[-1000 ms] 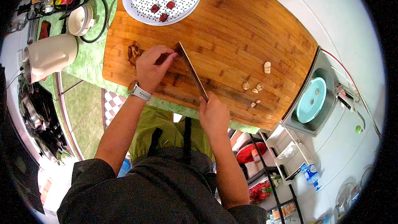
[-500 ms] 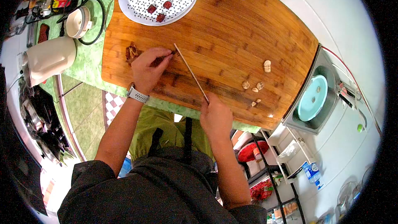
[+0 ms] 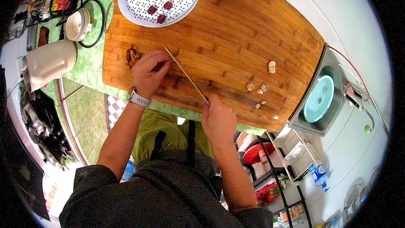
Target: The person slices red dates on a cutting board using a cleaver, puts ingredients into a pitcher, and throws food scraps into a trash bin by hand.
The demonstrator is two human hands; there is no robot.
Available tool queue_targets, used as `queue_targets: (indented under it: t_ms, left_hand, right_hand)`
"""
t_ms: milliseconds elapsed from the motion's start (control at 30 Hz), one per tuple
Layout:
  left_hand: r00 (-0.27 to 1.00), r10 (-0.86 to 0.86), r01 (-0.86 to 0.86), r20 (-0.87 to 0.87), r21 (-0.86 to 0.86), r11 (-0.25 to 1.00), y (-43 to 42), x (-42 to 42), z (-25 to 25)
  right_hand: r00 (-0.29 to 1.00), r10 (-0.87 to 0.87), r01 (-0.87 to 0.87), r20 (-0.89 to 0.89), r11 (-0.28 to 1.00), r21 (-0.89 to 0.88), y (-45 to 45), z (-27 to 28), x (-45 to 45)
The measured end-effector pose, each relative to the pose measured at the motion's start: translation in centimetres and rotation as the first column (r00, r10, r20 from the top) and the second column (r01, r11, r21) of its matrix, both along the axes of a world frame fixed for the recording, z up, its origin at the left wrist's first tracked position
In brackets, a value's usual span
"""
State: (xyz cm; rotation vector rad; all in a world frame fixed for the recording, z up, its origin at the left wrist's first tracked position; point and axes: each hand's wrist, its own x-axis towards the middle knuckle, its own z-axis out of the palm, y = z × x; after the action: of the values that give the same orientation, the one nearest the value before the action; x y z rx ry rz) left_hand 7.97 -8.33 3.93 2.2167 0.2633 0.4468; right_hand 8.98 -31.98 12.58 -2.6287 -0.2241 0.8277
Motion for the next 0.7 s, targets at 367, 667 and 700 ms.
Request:
queue_targets:
  t_ms: [367,667,700]
  left_hand:
    - [0.999,-0.014,0.015,-0.035,0.028,0.999,0.1,-0.2,-0.1]
    - [0.99,0.06,-0.065,-0.125,-0.036,0.997,-0.5,0.4,0.7]
    - [0.992,0.063,-0.064,-0.109,-0.009,0.998,-0.6,0.5,0.8]
  right_hand:
    - [0.996,0.077,-0.071,0.047,0.99,-0.12,0.9,0.2,-0.2]
    - [0.992,0.113,-0.101,0.053,0.977,-0.188,1.4,0.3,0.2]
    - [0.992,0.115,-0.103,0.052,0.977,-0.189,1.4,0.3,0.2]
